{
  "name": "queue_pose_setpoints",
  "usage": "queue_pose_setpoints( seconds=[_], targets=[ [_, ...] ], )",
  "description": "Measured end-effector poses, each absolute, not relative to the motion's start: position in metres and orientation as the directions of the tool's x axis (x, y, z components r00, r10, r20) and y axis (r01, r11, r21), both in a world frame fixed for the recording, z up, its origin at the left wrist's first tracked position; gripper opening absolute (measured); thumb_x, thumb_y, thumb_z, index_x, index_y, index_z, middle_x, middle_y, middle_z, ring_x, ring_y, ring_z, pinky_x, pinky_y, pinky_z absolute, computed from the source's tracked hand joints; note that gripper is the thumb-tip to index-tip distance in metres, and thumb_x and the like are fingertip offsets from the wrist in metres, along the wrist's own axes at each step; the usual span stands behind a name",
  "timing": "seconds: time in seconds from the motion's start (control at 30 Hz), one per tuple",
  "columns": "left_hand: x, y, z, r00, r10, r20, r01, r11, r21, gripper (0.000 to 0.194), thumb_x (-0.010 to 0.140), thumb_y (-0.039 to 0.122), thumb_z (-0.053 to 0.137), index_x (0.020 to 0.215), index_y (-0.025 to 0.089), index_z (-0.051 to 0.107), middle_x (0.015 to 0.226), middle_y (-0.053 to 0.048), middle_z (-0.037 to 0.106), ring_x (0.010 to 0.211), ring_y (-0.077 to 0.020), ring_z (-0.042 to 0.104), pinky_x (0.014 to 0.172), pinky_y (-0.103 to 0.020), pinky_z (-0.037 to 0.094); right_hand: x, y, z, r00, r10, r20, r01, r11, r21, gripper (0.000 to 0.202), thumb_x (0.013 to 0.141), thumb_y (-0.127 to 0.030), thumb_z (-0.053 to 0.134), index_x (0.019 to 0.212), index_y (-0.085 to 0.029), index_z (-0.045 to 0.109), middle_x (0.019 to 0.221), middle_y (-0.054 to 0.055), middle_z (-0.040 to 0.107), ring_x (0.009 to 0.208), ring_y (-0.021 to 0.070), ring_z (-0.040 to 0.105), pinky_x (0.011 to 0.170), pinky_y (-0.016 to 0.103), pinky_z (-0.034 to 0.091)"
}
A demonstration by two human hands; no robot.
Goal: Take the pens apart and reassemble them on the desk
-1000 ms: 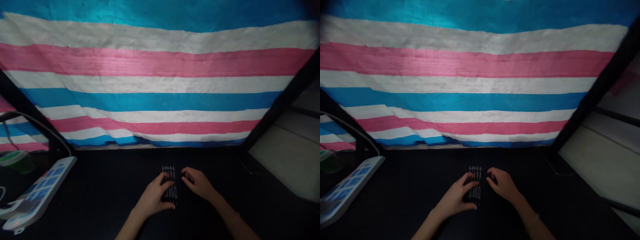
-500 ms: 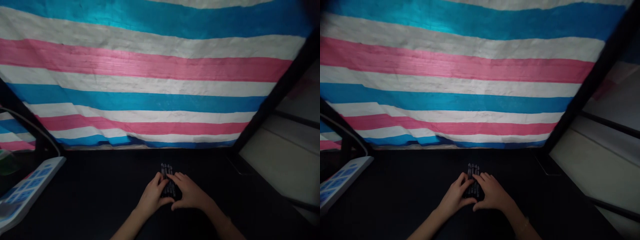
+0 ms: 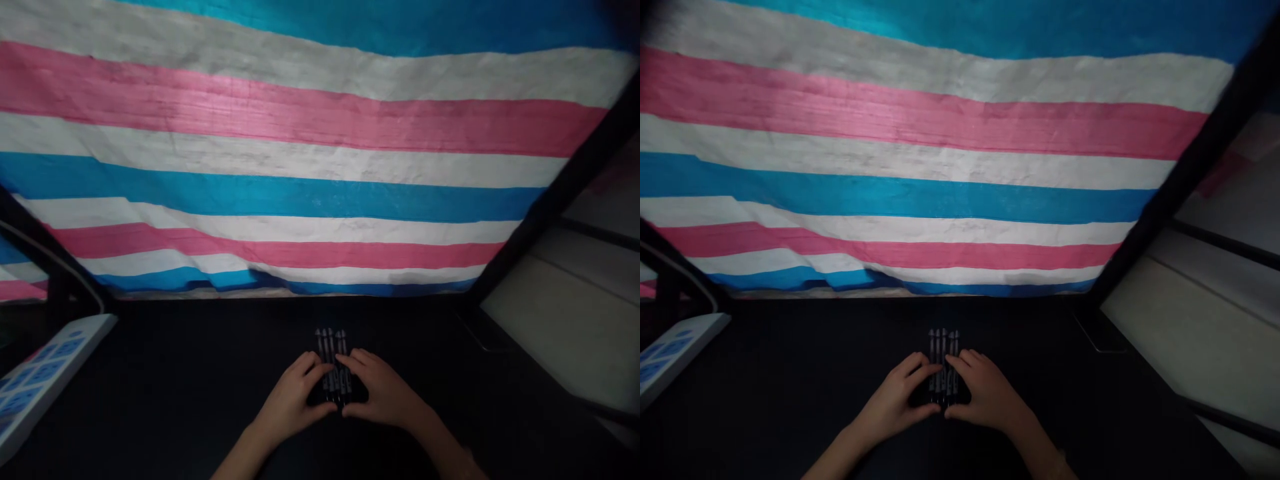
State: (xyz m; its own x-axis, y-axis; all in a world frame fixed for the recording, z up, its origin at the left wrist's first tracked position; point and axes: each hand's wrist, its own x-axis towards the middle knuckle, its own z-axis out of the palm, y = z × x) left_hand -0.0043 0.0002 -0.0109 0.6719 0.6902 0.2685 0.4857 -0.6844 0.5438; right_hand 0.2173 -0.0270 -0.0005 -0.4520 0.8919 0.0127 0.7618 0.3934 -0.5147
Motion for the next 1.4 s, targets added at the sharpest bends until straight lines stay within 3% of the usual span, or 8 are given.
queue_pose_setpoints(
  seconds=[0.33, 0.57, 0.8, 0.97, 1.07, 1.4],
  targets=[
    [0.0, 0.0, -0.014, 0.685, 0.664, 0.3, 0.454, -0.711, 0.537, 0.042, 0.079, 0.031, 0.07, 0.118, 0.02, 0.056, 0.107, -0.009, 0.058, 0.094, -0.0234, 0.059, 0.081, -0.039, 0.052, 0.226, -0.024, 0.0, -0.421, 0.905, 0.054, 0.755, 0.383, -0.533, 0.071, 0.064, -0.037, 0.077, 0.129, -0.021, 0.053, 0.119, 0.01, 0.058, 0.11, 0.0283, 0.053, 0.096, 0.041, 0.04],
    [0.002, -0.002, -0.014, 0.685, 0.657, 0.316, 0.455, -0.724, 0.519, 0.036, 0.082, 0.029, 0.067, 0.115, 0.02, 0.057, 0.107, -0.008, 0.059, 0.093, -0.0228, 0.06, 0.08, -0.038, 0.053, 0.23, -0.024, 0.0, -0.411, 0.911, 0.029, 0.756, 0.358, -0.547, 0.08, 0.062, -0.042, 0.08, 0.133, -0.023, 0.05, 0.126, 0.011, 0.055, 0.118, 0.0312, 0.05, 0.102, 0.045, 0.036],
    [-0.002, 0.0, -0.012, 0.656, 0.68, 0.327, 0.454, -0.702, 0.548, 0.032, 0.084, 0.026, 0.063, 0.116, 0.021, 0.057, 0.106, -0.008, 0.06, 0.092, -0.0213, 0.06, 0.081, -0.036, 0.052, 0.234, -0.023, 0.001, -0.385, 0.923, 0.025, 0.746, 0.327, -0.581, 0.085, 0.061, -0.04, 0.081, 0.136, -0.023, 0.045, 0.108, 0.008, 0.061, 0.108, 0.0283, 0.054, 0.097, 0.043, 0.04],
    [-0.001, 0.0, -0.012, 0.691, 0.643, 0.329, 0.412, -0.725, 0.551, 0.045, 0.076, 0.028, 0.072, 0.117, 0.021, 0.055, 0.11, -0.008, 0.059, 0.096, -0.0223, 0.06, 0.083, -0.036, 0.052, 0.233, -0.024, -0.002, -0.394, 0.919, 0.02, 0.763, 0.339, -0.55, 0.088, 0.058, -0.042, 0.082, 0.136, -0.022, 0.046, 0.119, 0.01, 0.058, 0.113, 0.0303, 0.052, 0.099, 0.044, 0.038],
    [0.004, 0.0, -0.015, 0.682, 0.654, 0.328, 0.428, -0.72, 0.547, 0.04, 0.079, 0.024, 0.069, 0.117, 0.021, 0.055, 0.11, -0.008, 0.059, 0.096, -0.022, 0.06, 0.083, -0.037, 0.052, 0.229, -0.024, -0.005, -0.407, 0.913, 0.043, 0.77, 0.367, -0.522, 0.083, 0.06, -0.043, 0.08, 0.134, -0.022, 0.048, 0.124, 0.012, 0.056, 0.114, 0.0303, 0.051, 0.098, 0.042, 0.039],
    [0.009, -0.001, -0.013, 0.663, 0.673, 0.327, 0.425, -0.698, 0.575, 0.03, 0.083, 0.021, 0.063, 0.113, 0.022, 0.058, 0.111, -0.008, 0.059, 0.097, -0.0222, 0.061, 0.083, -0.037, 0.053, 0.228, -0.02, -0.007, -0.356, 0.932, 0.073, 0.786, 0.341, -0.515, 0.068, 0.067, -0.039, 0.076, 0.129, -0.022, 0.052, 0.115, 0.01, 0.058, 0.105, 0.0265, 0.056, 0.094, 0.04, 0.042]
  ],
)
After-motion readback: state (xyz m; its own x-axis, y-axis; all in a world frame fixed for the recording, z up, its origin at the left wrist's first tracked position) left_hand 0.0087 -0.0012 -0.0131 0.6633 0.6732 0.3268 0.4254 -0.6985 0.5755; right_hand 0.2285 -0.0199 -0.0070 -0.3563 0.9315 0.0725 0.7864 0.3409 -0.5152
